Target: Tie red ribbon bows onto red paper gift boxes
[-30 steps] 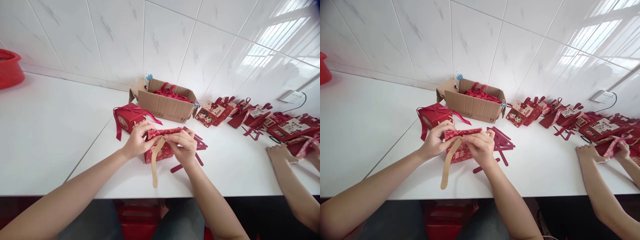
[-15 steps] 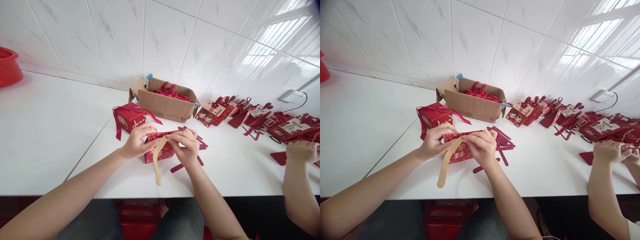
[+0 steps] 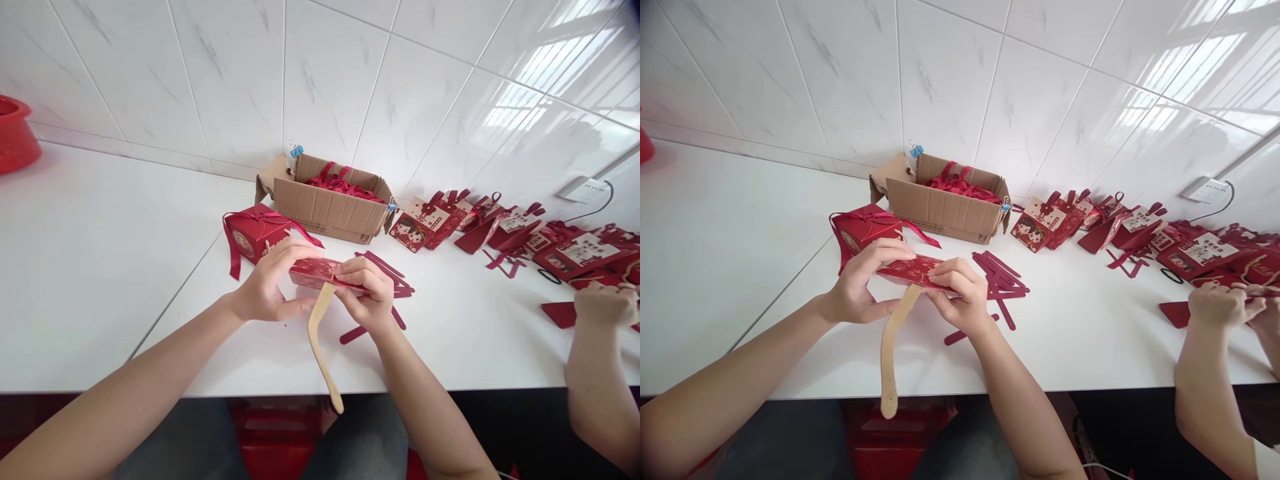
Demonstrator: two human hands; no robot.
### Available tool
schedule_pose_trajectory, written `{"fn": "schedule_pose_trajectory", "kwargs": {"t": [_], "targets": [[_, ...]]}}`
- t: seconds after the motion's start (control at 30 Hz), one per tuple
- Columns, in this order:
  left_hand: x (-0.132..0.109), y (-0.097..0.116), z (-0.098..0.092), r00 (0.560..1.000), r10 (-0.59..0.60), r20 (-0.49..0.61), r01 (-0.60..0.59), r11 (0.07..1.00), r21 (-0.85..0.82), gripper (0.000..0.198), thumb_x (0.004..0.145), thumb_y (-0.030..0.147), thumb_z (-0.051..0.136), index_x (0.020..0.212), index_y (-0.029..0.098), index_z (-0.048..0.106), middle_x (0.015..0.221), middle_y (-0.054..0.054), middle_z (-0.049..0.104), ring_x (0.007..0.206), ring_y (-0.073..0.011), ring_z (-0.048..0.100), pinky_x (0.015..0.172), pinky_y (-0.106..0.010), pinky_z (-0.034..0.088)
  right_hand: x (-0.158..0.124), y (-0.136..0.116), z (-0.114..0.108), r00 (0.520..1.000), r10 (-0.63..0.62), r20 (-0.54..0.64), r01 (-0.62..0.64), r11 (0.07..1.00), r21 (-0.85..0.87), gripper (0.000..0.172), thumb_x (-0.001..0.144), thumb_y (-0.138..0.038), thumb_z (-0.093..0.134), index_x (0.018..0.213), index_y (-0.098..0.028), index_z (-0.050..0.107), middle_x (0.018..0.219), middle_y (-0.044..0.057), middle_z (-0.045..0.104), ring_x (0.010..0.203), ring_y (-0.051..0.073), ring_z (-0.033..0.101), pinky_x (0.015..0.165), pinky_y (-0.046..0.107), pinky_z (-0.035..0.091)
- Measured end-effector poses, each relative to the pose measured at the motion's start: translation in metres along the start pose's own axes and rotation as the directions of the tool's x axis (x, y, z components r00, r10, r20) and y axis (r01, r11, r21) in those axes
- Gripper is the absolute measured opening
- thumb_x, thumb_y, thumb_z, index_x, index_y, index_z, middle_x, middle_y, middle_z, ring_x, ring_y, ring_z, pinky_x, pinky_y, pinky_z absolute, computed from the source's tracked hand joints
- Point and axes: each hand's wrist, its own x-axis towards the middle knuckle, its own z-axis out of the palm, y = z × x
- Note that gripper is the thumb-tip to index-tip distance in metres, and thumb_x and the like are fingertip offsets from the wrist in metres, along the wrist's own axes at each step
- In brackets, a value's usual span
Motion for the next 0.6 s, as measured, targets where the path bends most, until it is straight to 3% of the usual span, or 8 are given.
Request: {"fn": "schedule_pose_trajectory", "kwargs": {"t": [0.07,0.17,0.2,0.3,0.33,0.43,0.47,0.6], "targets": [[0.002,0.004,-0.002,0.998,0.057,-0.026,-0.056,0.998,0.027,0.044,0.072,0.042,0.074,0.108,0.020,0.060,0.103,-0.010,0.062,0.098,-0.0253,0.060,0.085,-0.043,0.053,-0.001,0.002,0.001,0.999,-0.037,0.008,0.038,0.998,-0.051,0.007,0.082,-0.018,0.066,0.084,-0.022,0.060,0.077,0.003,0.064,0.072,0.018,0.065,0.064,0.035,0.054],[0.002,0.006,-0.002,0.994,0.067,-0.086,-0.064,0.997,0.046,0.025,0.077,0.038,0.072,0.096,0.023,0.063,0.102,-0.007,0.061,0.095,-0.0224,0.061,0.082,-0.039,0.054,-0.003,0.004,0.004,0.994,-0.096,0.055,0.103,0.984,-0.143,0.006,0.083,-0.018,0.064,0.083,-0.022,0.060,0.076,0.002,0.063,0.070,0.017,0.064,0.066,0.035,0.050],[0.001,0.006,-0.001,0.993,0.021,-0.119,-0.017,0.999,0.036,0.028,0.077,0.034,0.072,0.102,0.024,0.062,0.102,-0.007,0.061,0.094,-0.0215,0.061,0.080,-0.037,0.055,-0.004,0.005,0.005,0.991,-0.112,0.074,0.123,0.978,-0.165,0.005,0.084,-0.019,0.064,0.082,-0.022,0.060,0.075,0.002,0.063,0.071,0.016,0.063,0.067,0.035,0.049],[-0.001,0.005,0.002,0.973,-0.143,-0.180,0.133,0.989,-0.065,0.066,0.073,0.027,0.076,0.131,0.023,0.045,0.107,-0.008,0.060,0.098,-0.0222,0.061,0.078,-0.036,0.056,-0.006,0.005,0.008,0.982,-0.149,0.119,0.171,0.965,-0.201,0.007,0.085,-0.020,0.064,0.079,-0.021,0.060,0.074,0.001,0.062,0.072,0.015,0.062,0.069,0.035,0.045],[-0.001,0.005,0.002,0.973,-0.166,-0.161,0.154,0.984,-0.086,0.066,0.074,0.027,0.075,0.132,0.022,0.045,0.111,-0.010,0.059,0.101,-0.0230,0.060,0.079,-0.036,0.055,-0.006,0.005,0.009,0.980,-0.153,0.130,0.178,0.962,-0.205,0.007,0.085,-0.020,0.064,0.079,-0.021,0.061,0.074,0.001,0.062,0.072,0.015,0.062,0.070,0.034,0.044],[0.002,0.004,-0.004,0.983,-0.182,-0.011,0.180,0.978,-0.101,0.023,0.085,0.024,0.061,0.107,0.020,0.065,0.114,-0.011,0.061,0.108,-0.0244,0.059,0.087,-0.038,0.053,-0.008,0.005,0.009,0.974,-0.164,0.158,0.194,0.961,-0.196,0.007,0.085,-0.017,0.063,0.080,-0.021,0.061,0.074,0.001,0.062,0.071,0.014,0.061,0.070,0.034,0.042],[0.003,0.004,-0.007,0.979,-0.198,0.056,0.204,0.970,-0.135,0.018,0.089,0.022,0.054,0.100,0.020,0.068,0.113,-0.011,0.063,0.108,-0.0245,0.059,0.089,-0.039,0.052,-0.008,0.005,0.009,0.973,-0.164,0.163,0.194,0.962,-0.192,0.007,0.085,-0.017,0.062,0.080,-0.021,0.061,0.075,0.001,0.062,0.071,0.014,0.062,0.070,0.034,0.042],[0.004,0.002,-0.014,0.917,-0.292,0.273,0.375,0.864,-0.334,0.029,0.089,0.014,0.044,0.107,0.019,0.067,0.108,-0.010,0.069,0.101,-0.0236,0.064,0.085,-0.037,0.055,-0.007,0.005,0.008,0.978,-0.145,0.152,0.172,0.967,-0.188,0.006,0.085,-0.020,0.062,0.080,-0.022,0.060,0.076,0.001,0.063,0.072,0.015,0.062,0.070,0.034,0.044]]}}
